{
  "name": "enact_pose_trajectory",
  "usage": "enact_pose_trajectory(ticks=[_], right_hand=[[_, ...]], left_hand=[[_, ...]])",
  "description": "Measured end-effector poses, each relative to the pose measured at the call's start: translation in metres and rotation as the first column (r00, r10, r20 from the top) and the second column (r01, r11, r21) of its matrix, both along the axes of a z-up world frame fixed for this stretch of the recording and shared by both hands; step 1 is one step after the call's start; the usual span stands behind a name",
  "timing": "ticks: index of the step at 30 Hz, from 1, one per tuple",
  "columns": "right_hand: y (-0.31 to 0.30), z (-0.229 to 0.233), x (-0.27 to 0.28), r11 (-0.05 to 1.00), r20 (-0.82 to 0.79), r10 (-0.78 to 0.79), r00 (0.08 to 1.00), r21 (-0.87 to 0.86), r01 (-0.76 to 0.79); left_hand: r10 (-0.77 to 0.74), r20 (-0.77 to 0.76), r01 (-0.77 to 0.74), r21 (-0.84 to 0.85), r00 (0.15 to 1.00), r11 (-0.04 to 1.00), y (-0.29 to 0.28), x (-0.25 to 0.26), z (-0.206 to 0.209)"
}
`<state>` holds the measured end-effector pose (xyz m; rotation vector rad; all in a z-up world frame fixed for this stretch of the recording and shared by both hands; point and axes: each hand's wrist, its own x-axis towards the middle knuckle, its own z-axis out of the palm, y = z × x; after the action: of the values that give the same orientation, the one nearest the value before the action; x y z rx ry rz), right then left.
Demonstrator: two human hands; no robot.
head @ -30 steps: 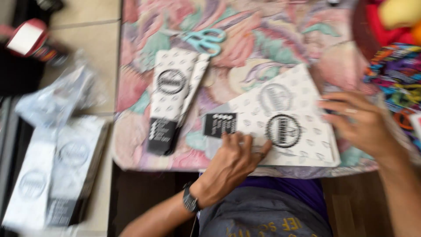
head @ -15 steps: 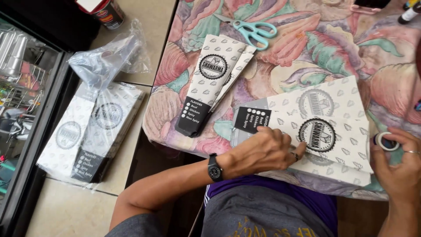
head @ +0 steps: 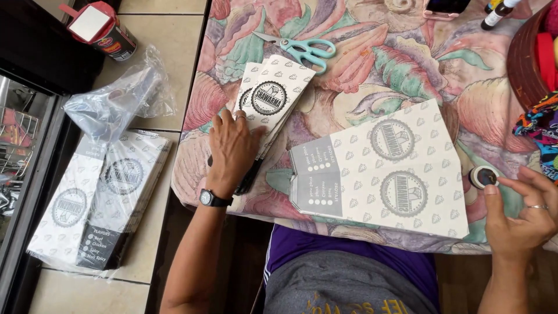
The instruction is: Applying small circular labels to printed paper food wraps on a workspace.
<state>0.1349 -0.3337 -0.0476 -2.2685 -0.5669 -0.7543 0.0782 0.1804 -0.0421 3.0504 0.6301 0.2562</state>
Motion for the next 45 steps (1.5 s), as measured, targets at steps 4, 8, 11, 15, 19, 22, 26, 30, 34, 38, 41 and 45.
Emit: enact_pose_trajectory(ticks=[4, 8, 11, 15, 19, 22, 26, 30, 34, 38, 41, 45], right_hand=[[0.002, 0.002, -0.009, 0.997, -0.038, 0.073, 0.997, 0.037, -0.072], [0.021, 0.020, -0.022, 0.981, -0.052, 0.192, 0.980, -0.030, -0.194], [0.057, 0.067, -0.038, 0.912, -0.031, 0.370, 0.928, -0.180, -0.370], [0.079, 0.092, -0.044, 0.765, -0.079, 0.530, 0.844, -0.386, -0.516], [0.082, 0.093, -0.041, 0.742, -0.096, 0.529, 0.843, -0.429, -0.515], [0.088, 0.098, -0.042, 0.744, -0.074, 0.553, 0.830, -0.404, -0.532], [0.086, 0.097, -0.041, 0.749, -0.088, 0.544, 0.835, -0.398, -0.530], [0.080, 0.091, -0.040, 0.753, -0.144, 0.540, 0.829, -0.358, -0.552], [0.055, 0.087, -0.047, 0.829, -0.138, 0.402, 0.905, -0.366, -0.423], [0.024, 0.076, -0.058, 0.882, -0.137, 0.095, 0.986, -0.448, -0.147], [0.014, 0.064, -0.060, 0.871, -0.244, -0.014, 0.970, -0.480, -0.109], [0.013, 0.049, -0.062, 0.852, -0.237, -0.084, 0.968, -0.521, -0.054]], left_hand=[[0.101, -0.032, -0.091, 0.229, 0.994, 0.969, -0.040, -0.005, 0.030], [-0.140, -0.023, 0.139, 0.360, 0.990, 0.923, -0.078, 0.012, 0.049], [-0.415, 0.139, 0.349, 0.344, 0.899, 0.872, -0.113, 0.015, 0.060], [-0.632, 0.142, 0.551, 0.370, 0.762, 0.748, -0.147, 0.012, 0.070], [-0.673, 0.231, 0.586, 0.347, 0.703, 0.732, -0.162, 0.011, 0.072], [-0.685, 0.241, 0.604, 0.333, 0.687, 0.724, -0.167, 0.012, 0.067], [-0.691, 0.291, 0.619, 0.308, 0.662, 0.722, -0.170, 0.013, 0.063], [-0.697, 0.251, 0.648, 0.257, 0.672, 0.717, -0.165, 0.006, 0.070], [-0.615, 0.209, 0.601, 0.131, 0.760, 0.788, -0.133, -0.021, 0.077], [-0.470, 0.206, 0.508, -0.217, 0.858, 0.833, -0.095, -0.064, 0.083], [-0.489, 0.157, 0.508, -0.388, 0.858, 0.769, -0.085, -0.082, 0.082], [-0.528, 0.263, 0.585, -0.470, 0.808, 0.661, -0.092, -0.090, 0.074]])
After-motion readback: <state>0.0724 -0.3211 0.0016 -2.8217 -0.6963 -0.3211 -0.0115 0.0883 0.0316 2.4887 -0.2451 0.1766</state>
